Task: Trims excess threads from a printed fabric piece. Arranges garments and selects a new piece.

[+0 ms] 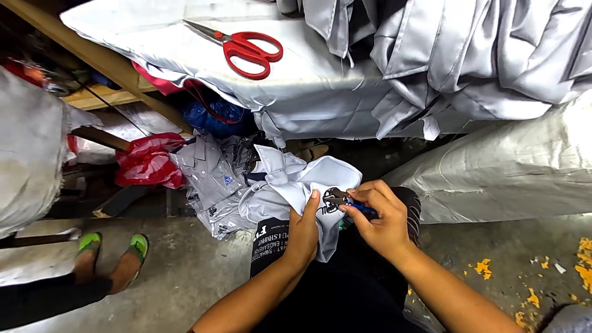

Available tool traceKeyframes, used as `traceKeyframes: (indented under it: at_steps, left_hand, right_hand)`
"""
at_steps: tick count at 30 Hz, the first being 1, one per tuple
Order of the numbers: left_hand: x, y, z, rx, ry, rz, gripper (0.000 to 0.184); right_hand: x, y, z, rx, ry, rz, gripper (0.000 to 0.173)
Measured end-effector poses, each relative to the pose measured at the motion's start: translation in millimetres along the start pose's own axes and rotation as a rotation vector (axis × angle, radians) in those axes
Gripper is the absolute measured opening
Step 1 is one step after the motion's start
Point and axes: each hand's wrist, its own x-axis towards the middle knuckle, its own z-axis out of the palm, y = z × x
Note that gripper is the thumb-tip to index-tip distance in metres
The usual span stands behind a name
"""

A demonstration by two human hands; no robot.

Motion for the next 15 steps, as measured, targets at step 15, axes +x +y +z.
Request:
traceKeyframes:
  at_steps: [15]
  left_hand:
    - [1.3,3.0,-2.0,0.033,-0.004,-0.02,0.015]
  right_hand:
    - [-2.8,6.6,2.0,0.158,0.003,0.013,0.017]
